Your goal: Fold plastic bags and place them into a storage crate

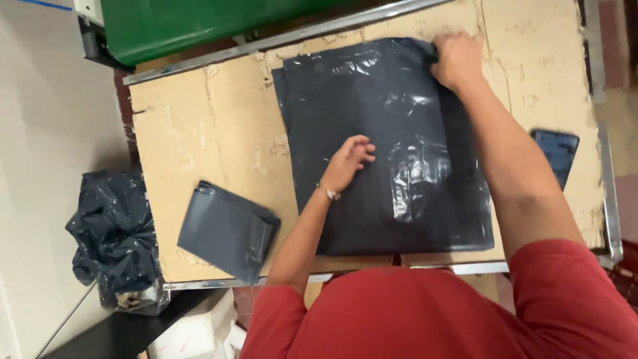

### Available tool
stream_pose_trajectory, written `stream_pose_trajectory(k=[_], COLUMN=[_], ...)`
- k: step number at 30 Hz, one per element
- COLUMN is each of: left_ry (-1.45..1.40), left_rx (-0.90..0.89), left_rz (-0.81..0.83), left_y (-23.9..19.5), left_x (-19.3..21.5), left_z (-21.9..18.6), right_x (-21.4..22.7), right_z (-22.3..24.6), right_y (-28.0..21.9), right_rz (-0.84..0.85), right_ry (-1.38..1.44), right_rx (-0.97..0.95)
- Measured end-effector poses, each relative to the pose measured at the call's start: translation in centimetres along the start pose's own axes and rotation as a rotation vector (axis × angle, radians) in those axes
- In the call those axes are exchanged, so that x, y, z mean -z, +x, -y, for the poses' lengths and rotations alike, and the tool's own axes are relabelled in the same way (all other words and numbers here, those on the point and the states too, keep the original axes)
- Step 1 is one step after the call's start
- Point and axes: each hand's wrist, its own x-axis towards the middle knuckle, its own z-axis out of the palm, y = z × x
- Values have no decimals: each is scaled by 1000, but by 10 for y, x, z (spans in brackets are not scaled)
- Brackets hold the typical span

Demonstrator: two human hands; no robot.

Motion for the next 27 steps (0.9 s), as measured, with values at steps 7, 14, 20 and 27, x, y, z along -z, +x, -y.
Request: stream_pose_trajectory(k=[7, 14, 20, 27], left_ry=[-1649, -1189, -329, 799], left_rx=[415, 629, 243, -571], left_rz=[229, -45, -514, -425], left_y=[-30, -87, -83, -206], left_x=[57, 87, 60, 33], left_z=[109, 82, 199, 70], right_x=[92, 17, 1, 3], right_z=[49, 76, 86, 137], right_y=[-238, -403, -441, -464], right_rz=[-562, -549, -553, -372], right_ry=[460, 138, 36, -99], right_rx=[385, 330, 212, 85])
